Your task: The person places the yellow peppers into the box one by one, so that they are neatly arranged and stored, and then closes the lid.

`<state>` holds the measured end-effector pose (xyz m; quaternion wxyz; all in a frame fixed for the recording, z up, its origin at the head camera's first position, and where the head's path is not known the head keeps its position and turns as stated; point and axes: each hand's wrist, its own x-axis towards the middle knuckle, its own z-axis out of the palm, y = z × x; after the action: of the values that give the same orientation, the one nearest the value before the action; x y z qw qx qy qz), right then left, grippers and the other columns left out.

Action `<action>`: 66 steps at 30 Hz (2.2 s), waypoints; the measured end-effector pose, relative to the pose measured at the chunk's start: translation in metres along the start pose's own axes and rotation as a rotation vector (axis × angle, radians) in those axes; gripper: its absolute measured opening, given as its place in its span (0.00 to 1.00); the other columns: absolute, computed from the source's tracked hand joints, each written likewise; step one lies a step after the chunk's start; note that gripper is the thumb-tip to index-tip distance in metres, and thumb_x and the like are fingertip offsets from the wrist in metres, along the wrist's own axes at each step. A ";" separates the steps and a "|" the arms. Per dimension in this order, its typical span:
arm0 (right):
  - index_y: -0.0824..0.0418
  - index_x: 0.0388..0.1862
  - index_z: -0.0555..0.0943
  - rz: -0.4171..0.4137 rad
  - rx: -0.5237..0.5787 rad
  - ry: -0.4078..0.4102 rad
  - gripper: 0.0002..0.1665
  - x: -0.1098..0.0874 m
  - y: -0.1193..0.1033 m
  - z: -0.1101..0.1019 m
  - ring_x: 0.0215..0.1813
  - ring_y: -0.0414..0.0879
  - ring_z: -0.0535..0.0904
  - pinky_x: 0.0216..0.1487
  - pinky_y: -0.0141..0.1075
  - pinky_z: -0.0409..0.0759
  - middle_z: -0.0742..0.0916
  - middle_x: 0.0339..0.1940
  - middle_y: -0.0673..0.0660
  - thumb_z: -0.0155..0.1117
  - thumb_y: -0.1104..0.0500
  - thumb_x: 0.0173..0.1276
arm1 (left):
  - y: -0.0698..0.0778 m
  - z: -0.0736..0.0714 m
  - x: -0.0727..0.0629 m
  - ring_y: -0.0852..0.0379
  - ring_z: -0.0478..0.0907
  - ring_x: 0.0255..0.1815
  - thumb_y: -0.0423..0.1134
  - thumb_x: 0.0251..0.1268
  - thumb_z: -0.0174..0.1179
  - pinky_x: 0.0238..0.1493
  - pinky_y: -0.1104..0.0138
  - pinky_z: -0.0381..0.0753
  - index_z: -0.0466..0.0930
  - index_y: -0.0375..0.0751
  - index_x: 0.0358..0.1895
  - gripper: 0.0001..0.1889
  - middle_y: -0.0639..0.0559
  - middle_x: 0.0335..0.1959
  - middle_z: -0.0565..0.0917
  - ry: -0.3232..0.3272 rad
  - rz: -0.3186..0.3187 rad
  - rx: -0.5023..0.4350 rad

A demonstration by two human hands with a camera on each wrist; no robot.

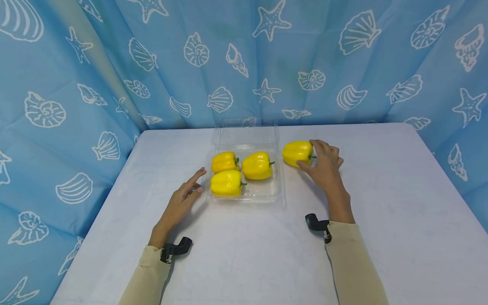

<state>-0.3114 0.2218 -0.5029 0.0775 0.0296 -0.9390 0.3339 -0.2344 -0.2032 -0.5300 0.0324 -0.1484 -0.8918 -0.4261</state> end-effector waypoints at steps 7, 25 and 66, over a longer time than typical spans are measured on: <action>0.63 0.75 0.65 -0.015 0.004 0.033 0.45 -0.002 -0.002 -0.003 0.71 0.67 0.54 0.60 0.64 0.50 0.66 0.74 0.67 0.73 0.49 0.65 | 0.002 -0.001 0.000 0.55 0.74 0.56 0.53 0.79 0.48 0.55 0.53 0.73 0.60 0.65 0.78 0.27 0.70 0.75 0.62 -0.001 -0.008 0.000; 0.62 0.74 0.67 0.017 0.047 0.077 0.46 -0.008 -0.009 -0.015 0.71 0.65 0.55 0.60 0.64 0.51 0.69 0.73 0.66 0.73 0.45 0.63 | 0.001 -0.001 0.000 0.55 0.74 0.56 0.53 0.79 0.48 0.55 0.53 0.73 0.60 0.67 0.78 0.27 0.70 0.76 0.61 -0.006 -0.007 0.006; 0.54 0.70 0.74 -0.107 0.129 0.089 0.42 -0.028 -0.053 -0.030 0.66 0.56 0.63 0.62 0.60 0.65 0.76 0.68 0.57 0.77 0.44 0.59 | 0.003 -0.001 0.001 0.54 0.74 0.56 0.51 0.79 0.49 0.54 0.53 0.73 0.61 0.63 0.78 0.27 0.68 0.76 0.61 -0.008 -0.002 0.005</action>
<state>-0.2743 0.1995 -0.4518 0.1347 0.0696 -0.9082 0.3901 -0.2344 -0.2022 -0.5270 0.0286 -0.1490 -0.8931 -0.4235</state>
